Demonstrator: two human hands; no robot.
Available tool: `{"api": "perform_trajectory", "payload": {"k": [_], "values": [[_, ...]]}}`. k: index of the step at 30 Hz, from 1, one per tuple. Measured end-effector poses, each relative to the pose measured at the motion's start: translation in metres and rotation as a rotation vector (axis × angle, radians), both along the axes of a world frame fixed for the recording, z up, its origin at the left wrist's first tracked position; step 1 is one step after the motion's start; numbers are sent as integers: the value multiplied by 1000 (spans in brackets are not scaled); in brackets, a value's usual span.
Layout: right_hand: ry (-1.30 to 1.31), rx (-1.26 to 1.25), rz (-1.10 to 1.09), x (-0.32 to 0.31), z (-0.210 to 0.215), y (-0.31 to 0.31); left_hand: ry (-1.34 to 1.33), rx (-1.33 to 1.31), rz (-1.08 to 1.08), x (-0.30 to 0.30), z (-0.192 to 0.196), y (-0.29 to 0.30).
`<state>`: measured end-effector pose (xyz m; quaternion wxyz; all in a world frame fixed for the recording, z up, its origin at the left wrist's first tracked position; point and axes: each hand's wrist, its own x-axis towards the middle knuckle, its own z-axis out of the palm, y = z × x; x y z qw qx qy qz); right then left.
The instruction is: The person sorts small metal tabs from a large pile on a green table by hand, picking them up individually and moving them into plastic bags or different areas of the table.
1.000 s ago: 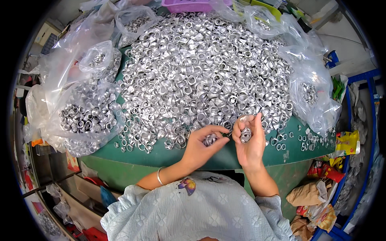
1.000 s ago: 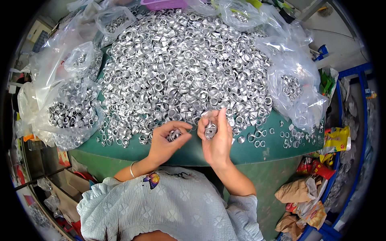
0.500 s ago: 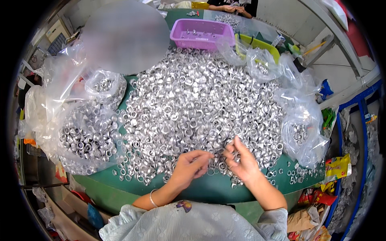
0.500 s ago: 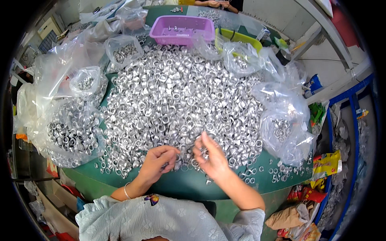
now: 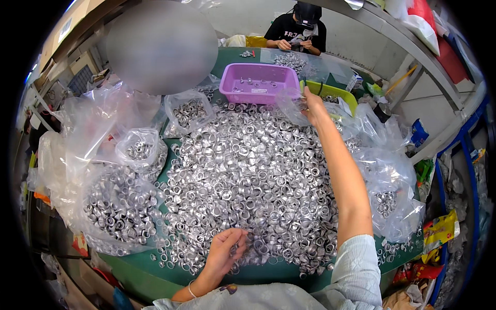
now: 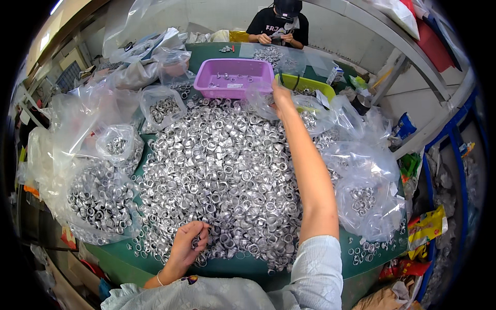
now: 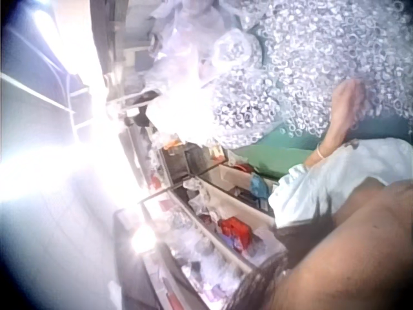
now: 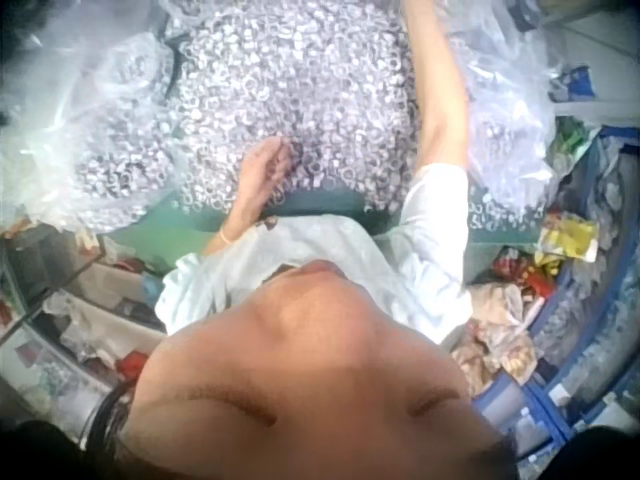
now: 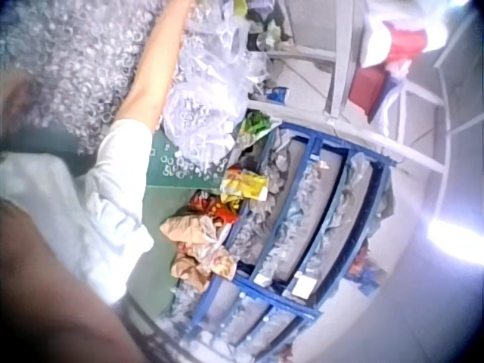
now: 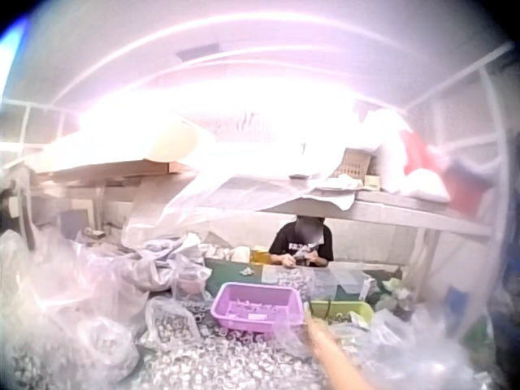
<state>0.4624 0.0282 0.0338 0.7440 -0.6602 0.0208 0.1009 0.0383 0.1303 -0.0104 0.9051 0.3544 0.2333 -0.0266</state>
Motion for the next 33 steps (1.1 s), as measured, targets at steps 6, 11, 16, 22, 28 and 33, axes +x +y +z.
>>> {"api": "perform_trajectory", "payload": {"k": [6, 11, 16, 22, 28, 33], "values": [[-257, -484, 181, -36, -3, -10, 111, -237, 126, 4, -5, 19], [-699, -546, 282, -162, 26, -29, -23, -274, 128, 7, 11, 27], [-565, -559, 824, -275, 31, -55, -64, -309, 133, -2, 14, 25], [-518, -553, 892, -346, 18, -82, -59, -199, 90, -14, 25, 19], [-406, -585, 664, -384, -6, -114, -30, -139, 92, -21, 19, 26], [-502, -578, 477, -401, -28, -132, -4, -12, 259, -10, 9, 77]]}}
